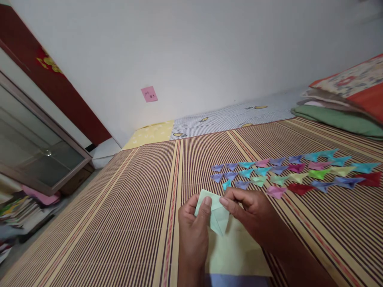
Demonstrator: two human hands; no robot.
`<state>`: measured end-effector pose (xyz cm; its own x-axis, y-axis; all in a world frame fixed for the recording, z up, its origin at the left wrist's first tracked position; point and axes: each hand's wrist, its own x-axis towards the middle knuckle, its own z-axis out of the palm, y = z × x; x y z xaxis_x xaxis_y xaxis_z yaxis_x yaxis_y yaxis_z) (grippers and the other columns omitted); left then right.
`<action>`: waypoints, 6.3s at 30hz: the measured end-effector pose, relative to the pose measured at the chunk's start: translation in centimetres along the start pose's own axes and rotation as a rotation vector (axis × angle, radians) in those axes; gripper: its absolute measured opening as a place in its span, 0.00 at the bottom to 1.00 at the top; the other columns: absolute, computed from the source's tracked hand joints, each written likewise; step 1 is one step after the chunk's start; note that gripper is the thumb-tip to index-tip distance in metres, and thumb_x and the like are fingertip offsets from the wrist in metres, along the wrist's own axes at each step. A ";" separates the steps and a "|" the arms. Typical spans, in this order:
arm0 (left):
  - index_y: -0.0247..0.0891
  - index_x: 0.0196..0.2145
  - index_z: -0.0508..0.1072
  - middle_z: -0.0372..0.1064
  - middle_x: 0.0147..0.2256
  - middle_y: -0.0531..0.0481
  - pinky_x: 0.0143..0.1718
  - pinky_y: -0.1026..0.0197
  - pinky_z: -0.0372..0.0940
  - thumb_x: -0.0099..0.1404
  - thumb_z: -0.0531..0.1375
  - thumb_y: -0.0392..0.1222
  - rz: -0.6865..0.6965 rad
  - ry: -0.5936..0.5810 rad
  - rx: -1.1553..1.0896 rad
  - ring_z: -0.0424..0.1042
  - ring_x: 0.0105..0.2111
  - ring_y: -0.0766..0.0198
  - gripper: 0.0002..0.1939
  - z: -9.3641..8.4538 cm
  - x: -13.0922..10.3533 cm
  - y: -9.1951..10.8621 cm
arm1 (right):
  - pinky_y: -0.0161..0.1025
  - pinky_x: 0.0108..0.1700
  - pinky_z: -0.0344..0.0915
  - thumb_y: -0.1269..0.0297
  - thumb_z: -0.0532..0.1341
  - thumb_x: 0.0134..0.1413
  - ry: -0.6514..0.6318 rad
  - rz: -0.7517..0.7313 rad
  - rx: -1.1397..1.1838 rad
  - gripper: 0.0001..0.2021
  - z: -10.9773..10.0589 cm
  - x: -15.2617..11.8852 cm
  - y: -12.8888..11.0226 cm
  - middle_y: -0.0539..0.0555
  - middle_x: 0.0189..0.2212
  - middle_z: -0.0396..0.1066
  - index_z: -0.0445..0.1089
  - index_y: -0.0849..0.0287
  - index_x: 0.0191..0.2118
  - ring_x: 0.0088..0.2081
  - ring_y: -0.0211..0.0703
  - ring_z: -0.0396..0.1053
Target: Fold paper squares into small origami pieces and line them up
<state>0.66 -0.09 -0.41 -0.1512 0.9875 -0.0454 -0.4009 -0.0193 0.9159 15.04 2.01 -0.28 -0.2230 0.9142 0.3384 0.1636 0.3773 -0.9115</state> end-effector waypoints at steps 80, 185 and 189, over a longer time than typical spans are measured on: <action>0.32 0.24 0.76 0.68 0.21 0.53 0.24 0.66 0.58 0.52 0.74 0.45 -0.154 -0.203 0.244 0.63 0.20 0.70 0.15 -1.3 0.3 0.0 | 0.35 0.29 0.59 0.58 0.64 0.57 -0.022 0.134 0.065 0.11 -0.3 0.4 0.4 0.48 0.23 0.68 0.75 0.58 0.29 0.26 0.38 0.64; 0.30 0.38 0.80 0.81 0.33 0.39 0.28 0.62 0.73 0.69 0.62 0.52 -0.009 -0.130 0.070 0.81 0.28 0.57 0.19 -0.5 0.5 0.2 | 0.39 0.40 0.66 0.69 0.59 0.62 0.071 -0.169 -0.148 0.10 -0.8 0.2 0.6 0.49 0.31 0.74 0.65 0.55 0.28 0.38 0.44 0.74; 0.30 0.38 0.80 0.81 0.33 0.39 0.29 0.61 0.74 0.68 0.64 0.48 -0.053 -0.175 0.072 0.82 0.29 0.56 0.15 -0.9 0.5 0.5 | 0.37 0.39 0.67 0.68 0.59 0.64 0.018 -0.195 -0.164 0.11 -1.2 0.1 0.3 0.49 0.32 0.75 0.66 0.55 0.28 0.38 0.43 0.75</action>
<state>-0.45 0.22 -0.33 0.0301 0.9991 -0.0303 -0.3378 0.0387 0.9404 16.23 2.45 -0.24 -0.2490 0.8239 0.5092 0.2735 0.5641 -0.7791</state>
